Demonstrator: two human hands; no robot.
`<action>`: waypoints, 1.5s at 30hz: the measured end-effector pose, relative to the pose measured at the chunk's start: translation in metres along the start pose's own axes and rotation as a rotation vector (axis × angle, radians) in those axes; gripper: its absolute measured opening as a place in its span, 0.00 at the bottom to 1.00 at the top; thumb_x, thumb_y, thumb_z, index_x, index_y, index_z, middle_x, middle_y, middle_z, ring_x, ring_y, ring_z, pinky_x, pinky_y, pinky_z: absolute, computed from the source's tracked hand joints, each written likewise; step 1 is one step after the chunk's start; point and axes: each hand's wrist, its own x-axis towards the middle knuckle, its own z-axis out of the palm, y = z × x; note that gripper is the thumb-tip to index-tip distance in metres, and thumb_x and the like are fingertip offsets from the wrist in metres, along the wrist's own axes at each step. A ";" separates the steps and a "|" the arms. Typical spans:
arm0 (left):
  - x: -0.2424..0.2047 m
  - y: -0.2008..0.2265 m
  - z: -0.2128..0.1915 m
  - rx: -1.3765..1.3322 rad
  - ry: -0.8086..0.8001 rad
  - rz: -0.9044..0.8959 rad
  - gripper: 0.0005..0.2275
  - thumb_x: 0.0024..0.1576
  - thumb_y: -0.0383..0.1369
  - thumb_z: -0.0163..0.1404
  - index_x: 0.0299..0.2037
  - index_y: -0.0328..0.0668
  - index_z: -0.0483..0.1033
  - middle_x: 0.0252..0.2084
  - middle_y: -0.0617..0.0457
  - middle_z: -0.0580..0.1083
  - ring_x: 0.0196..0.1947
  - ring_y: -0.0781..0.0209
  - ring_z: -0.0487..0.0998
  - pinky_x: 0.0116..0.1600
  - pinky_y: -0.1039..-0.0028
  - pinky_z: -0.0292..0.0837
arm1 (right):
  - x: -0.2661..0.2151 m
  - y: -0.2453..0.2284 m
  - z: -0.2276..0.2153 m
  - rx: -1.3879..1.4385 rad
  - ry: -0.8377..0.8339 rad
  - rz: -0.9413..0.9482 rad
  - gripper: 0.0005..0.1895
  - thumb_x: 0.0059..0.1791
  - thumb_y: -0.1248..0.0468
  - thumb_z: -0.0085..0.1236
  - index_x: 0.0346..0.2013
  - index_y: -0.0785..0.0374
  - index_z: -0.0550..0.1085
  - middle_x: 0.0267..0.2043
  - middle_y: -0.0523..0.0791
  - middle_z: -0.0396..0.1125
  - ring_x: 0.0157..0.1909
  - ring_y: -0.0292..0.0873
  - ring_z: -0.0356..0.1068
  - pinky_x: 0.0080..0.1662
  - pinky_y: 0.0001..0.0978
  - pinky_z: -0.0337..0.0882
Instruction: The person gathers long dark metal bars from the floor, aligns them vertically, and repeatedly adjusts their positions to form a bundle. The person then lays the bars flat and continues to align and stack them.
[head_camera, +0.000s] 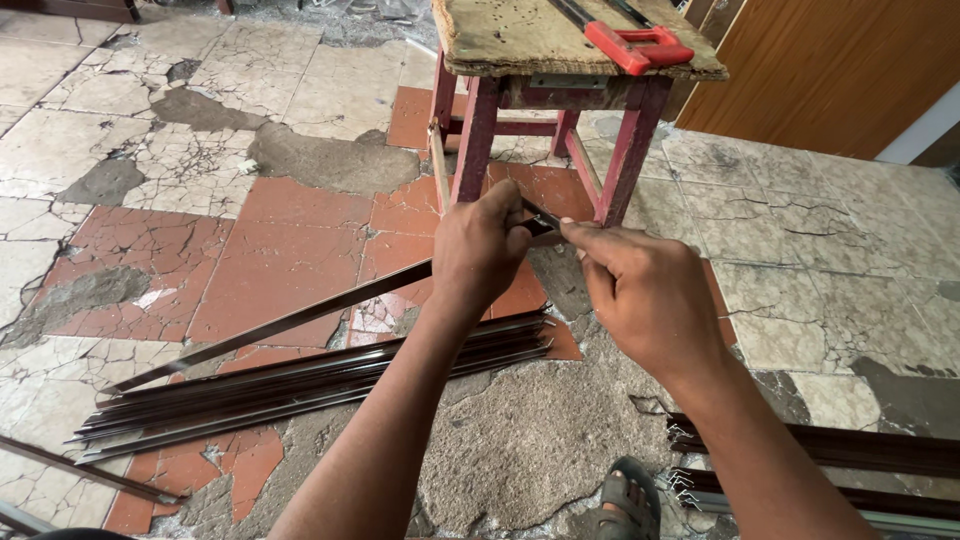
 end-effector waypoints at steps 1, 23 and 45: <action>0.001 0.001 0.000 -0.012 0.004 0.006 0.03 0.48 0.26 0.51 0.29 0.41 0.69 0.21 0.47 0.72 0.25 0.43 0.76 0.32 0.53 0.69 | 0.000 0.001 -0.001 -0.013 0.024 -0.037 0.14 0.49 0.72 0.59 0.49 0.63 0.81 0.42 0.51 0.78 0.32 0.42 0.79 0.34 0.34 0.77; 0.018 -0.018 -0.021 0.286 -0.171 0.061 0.03 0.48 0.29 0.54 0.32 0.45 0.76 0.22 0.45 0.75 0.25 0.46 0.78 0.31 0.55 0.72 | -0.019 0.011 0.026 0.098 0.064 -0.027 0.18 0.49 0.73 0.55 0.53 0.65 0.78 0.37 0.49 0.78 0.26 0.37 0.75 0.27 0.32 0.71; -0.044 -0.107 0.037 0.292 -0.470 -0.074 0.05 0.54 0.36 0.50 0.31 0.47 0.78 0.28 0.44 0.78 0.33 0.41 0.80 0.39 0.50 0.74 | -0.053 0.027 0.108 0.211 -0.365 0.333 0.19 0.50 0.66 0.54 0.55 0.63 0.77 0.27 0.56 0.75 0.20 0.45 0.74 0.29 0.41 0.72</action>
